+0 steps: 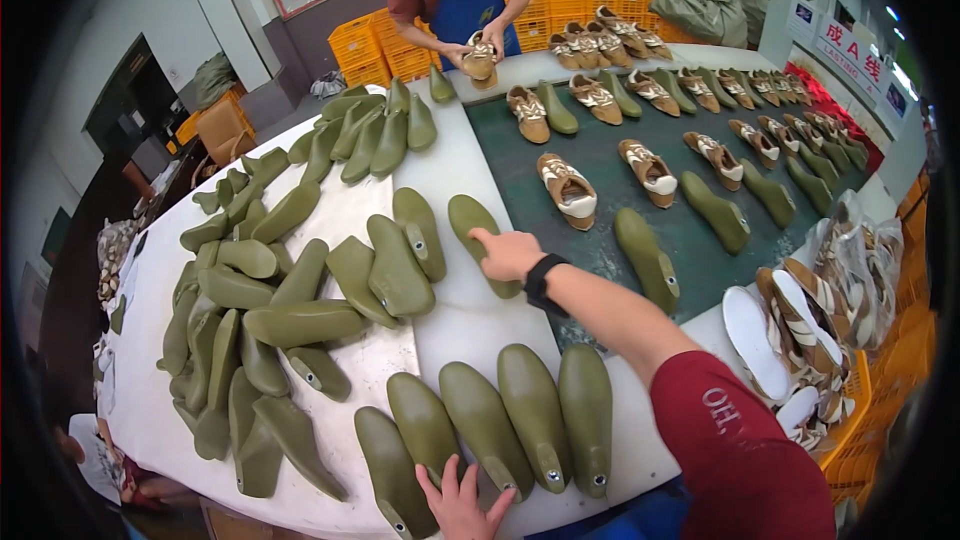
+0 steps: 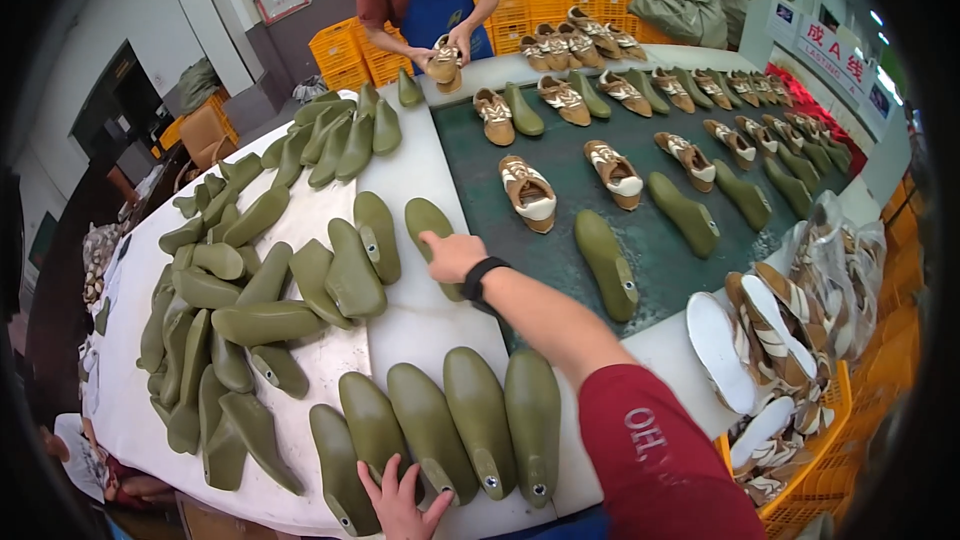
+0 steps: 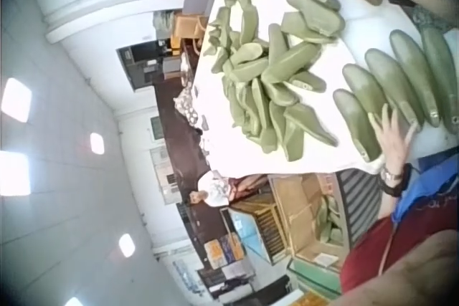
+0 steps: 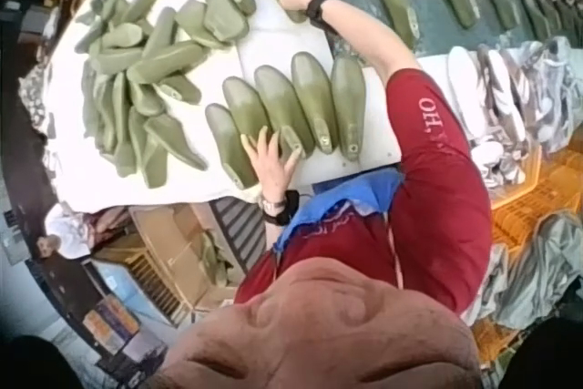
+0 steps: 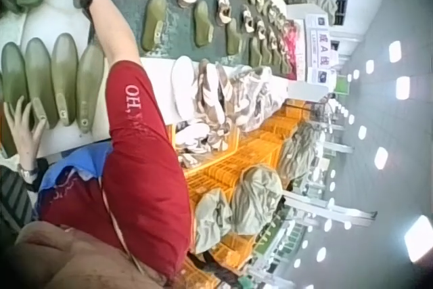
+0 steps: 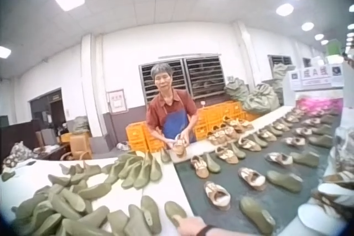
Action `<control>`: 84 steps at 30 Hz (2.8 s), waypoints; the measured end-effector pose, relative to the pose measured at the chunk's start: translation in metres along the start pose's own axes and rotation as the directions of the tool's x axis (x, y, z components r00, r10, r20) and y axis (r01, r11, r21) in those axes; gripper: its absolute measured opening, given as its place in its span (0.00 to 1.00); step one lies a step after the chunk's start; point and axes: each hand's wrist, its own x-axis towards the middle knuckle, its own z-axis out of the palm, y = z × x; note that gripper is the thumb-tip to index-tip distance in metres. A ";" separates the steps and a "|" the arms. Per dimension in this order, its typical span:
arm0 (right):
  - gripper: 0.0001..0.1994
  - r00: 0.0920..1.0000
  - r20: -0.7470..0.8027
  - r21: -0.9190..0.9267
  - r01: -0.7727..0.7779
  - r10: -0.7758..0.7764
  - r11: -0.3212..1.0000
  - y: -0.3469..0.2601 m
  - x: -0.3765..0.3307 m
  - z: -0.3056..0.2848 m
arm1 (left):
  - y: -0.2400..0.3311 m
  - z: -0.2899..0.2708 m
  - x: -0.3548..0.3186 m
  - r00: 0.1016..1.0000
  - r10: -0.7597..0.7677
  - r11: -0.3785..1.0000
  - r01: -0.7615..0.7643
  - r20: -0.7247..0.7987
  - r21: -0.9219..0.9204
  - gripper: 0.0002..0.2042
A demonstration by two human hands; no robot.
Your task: Organizing shoe lasts and finished shoe uppers on a factory table, including minor adjustments like lace tying.
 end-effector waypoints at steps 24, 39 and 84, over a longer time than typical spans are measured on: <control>0.45 0.956 -0.243 -0.048 0.160 -0.166 0.986 0.010 0.032 -0.060 | -0.001 -0.004 0.000 0.998 -0.059 0.998 0.059 0.009 -0.032 0.29; 0.22 0.980 -0.173 0.722 0.058 0.098 0.690 0.032 0.088 0.039 | -0.003 0.010 0.005 0.998 -0.047 0.998 0.048 0.044 -0.032 0.30; 0.23 0.812 -0.444 -0.226 0.309 -0.380 0.924 0.087 -0.421 -0.105 | 0.186 0.072 0.000 0.899 0.162 0.574 0.249 0.406 -0.780 0.25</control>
